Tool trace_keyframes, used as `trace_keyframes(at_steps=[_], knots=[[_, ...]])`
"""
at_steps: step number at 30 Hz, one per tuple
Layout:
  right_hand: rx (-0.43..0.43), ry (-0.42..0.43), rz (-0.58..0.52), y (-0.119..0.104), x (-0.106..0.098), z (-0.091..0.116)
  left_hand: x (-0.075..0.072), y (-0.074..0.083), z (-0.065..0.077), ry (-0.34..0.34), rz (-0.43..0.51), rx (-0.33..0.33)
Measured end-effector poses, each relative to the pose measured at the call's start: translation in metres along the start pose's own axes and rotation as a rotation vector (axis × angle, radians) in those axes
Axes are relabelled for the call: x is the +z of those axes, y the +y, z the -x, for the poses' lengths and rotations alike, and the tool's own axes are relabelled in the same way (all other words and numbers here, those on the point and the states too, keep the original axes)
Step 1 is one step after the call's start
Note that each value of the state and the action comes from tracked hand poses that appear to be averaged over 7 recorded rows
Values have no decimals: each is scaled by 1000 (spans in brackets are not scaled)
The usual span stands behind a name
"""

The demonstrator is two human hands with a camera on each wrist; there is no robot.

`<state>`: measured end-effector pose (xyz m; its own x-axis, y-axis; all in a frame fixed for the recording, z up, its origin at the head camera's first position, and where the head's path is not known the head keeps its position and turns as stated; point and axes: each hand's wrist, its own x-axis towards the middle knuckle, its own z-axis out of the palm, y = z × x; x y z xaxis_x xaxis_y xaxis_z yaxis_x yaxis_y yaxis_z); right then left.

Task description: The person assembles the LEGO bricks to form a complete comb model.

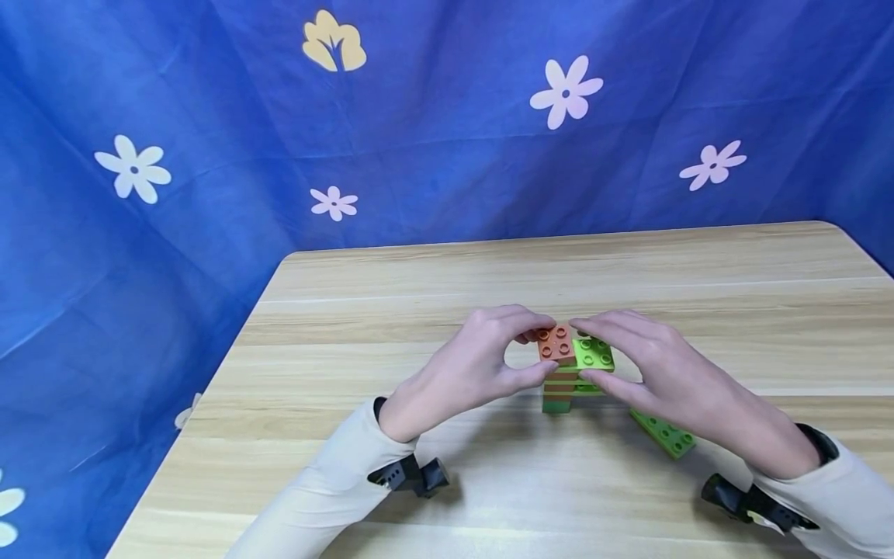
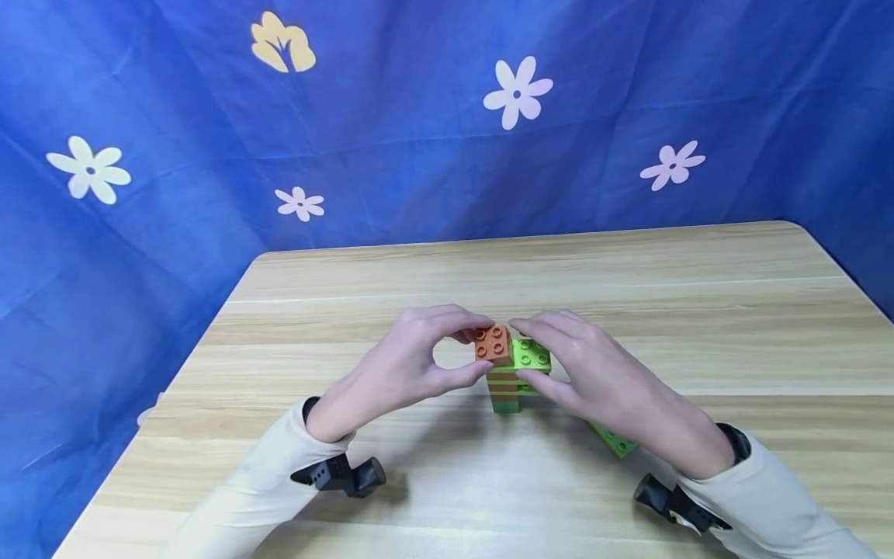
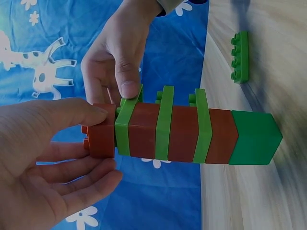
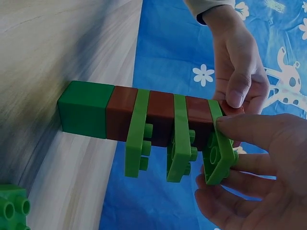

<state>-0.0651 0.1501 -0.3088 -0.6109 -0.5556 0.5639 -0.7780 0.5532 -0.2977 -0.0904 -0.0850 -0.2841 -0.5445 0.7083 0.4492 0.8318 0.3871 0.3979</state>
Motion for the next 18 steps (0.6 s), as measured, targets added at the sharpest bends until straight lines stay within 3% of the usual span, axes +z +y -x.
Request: trace_keyframes(at_steps=[18], knots=[[23, 17, 4, -2, 1, -2, 1, -1, 1, 40, 49, 36]])
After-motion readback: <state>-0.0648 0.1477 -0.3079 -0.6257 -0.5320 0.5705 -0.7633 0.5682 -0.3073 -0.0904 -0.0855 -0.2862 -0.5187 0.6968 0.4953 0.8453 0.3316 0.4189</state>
